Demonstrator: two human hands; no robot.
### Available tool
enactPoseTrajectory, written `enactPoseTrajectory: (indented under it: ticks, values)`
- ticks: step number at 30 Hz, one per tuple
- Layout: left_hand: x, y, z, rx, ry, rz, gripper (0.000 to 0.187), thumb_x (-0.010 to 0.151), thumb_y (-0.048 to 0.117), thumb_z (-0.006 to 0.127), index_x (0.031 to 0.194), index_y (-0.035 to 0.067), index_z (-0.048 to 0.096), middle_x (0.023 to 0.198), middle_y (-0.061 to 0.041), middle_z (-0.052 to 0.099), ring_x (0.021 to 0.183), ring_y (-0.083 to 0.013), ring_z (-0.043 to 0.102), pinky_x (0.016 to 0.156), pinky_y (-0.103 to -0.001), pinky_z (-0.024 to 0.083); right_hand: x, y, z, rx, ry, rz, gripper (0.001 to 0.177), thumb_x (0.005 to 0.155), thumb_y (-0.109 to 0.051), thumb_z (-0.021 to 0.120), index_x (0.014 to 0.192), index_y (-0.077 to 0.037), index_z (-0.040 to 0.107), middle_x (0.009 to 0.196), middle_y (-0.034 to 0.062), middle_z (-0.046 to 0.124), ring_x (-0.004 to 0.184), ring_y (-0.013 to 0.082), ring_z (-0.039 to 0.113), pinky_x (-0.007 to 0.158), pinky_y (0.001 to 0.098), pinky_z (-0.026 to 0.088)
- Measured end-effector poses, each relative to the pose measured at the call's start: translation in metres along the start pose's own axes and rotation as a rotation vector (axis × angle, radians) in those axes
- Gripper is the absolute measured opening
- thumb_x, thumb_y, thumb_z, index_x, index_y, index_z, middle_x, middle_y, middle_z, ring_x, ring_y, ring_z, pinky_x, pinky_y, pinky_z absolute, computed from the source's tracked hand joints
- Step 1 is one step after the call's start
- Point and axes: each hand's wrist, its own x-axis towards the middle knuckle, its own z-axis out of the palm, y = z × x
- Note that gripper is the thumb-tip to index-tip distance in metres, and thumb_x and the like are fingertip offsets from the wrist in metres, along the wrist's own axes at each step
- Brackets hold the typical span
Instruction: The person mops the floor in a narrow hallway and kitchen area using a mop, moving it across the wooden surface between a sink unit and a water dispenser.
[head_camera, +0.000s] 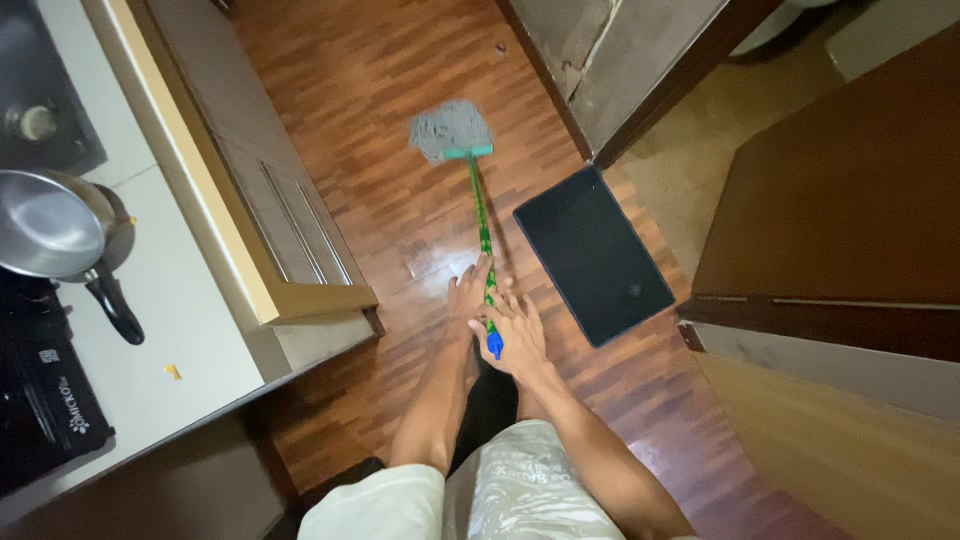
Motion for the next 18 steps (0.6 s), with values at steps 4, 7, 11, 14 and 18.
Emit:
enactPoseTrajectory:
  ticks: [4, 7, 11, 14, 18]
  values:
    - [-0.027, 0.025, -0.018, -0.082, -0.076, -0.058, 0.064, 0.091, 0.043, 0.064, 0.147, 0.016, 0.047, 0.154, -0.014, 0.049, 0.12, -0.0369, 0.061, 0.099, -0.059, 0.042, -0.021, -0.015, -0.021, 0.006, 0.053, -0.025, 0.026, 0.09, -0.034, 0.07, 0.101, -0.011, 0.074, 0.129, 0.0168, 0.069, 0.124, 0.0387, 0.059, 0.112, 0.0578, 0.035]
    - [-0.052, 0.029, -0.021, -0.097, -0.059, -0.011, 0.061, 0.09, 0.028, 0.059, 0.148, 0.015, 0.048, 0.149, -0.017, 0.055, 0.112, -0.0393, 0.064, 0.094, -0.056, 0.046, -0.042, -0.025, -0.031, 0.006, 0.083, -0.062, 0.025, 0.091, -0.035, 0.07, 0.096, -0.011, 0.074, 0.124, 0.0159, 0.071, 0.122, 0.041, 0.06, 0.113, 0.0562, 0.037]
    - [-0.093, 0.042, -0.018, -0.029, -0.109, -0.025, 0.058, 0.091, 0.028, 0.058, 0.147, 0.015, 0.048, 0.142, -0.017, 0.06, 0.111, -0.0371, 0.065, 0.092, -0.055, 0.046, -0.085, -0.04, -0.031, -0.028, 0.162, -0.072, 0.025, 0.088, -0.036, 0.072, 0.096, -0.012, 0.076, 0.119, 0.0168, 0.071, 0.122, 0.0471, 0.057, 0.108, 0.0573, 0.037]
    - [-0.122, 0.057, -0.03, 0.004, -0.199, -0.109, 0.052, 0.096, 0.036, 0.057, 0.146, 0.02, 0.051, 0.127, -0.015, 0.068, 0.114, -0.0328, 0.064, 0.097, -0.052, 0.044, -0.11, -0.05, -0.031, -0.035, 0.14, -0.022, 0.026, 0.087, -0.036, 0.073, 0.097, -0.012, 0.076, 0.119, 0.017, 0.071, 0.122, 0.0472, 0.056, 0.101, 0.0581, 0.037]
    - [-0.169, 0.066, -0.028, 0.073, -0.067, 0.019, 0.048, 0.091, 0.032, 0.059, 0.138, 0.022, 0.059, 0.129, -0.006, 0.068, 0.113, -0.0309, 0.063, 0.098, -0.057, 0.038, -0.159, -0.067, -0.027, 0.012, 0.185, -0.033, 0.024, 0.091, -0.035, 0.07, 0.097, -0.013, 0.075, 0.117, 0.0159, 0.071, 0.122, 0.0428, 0.058, 0.109, 0.0547, 0.04]
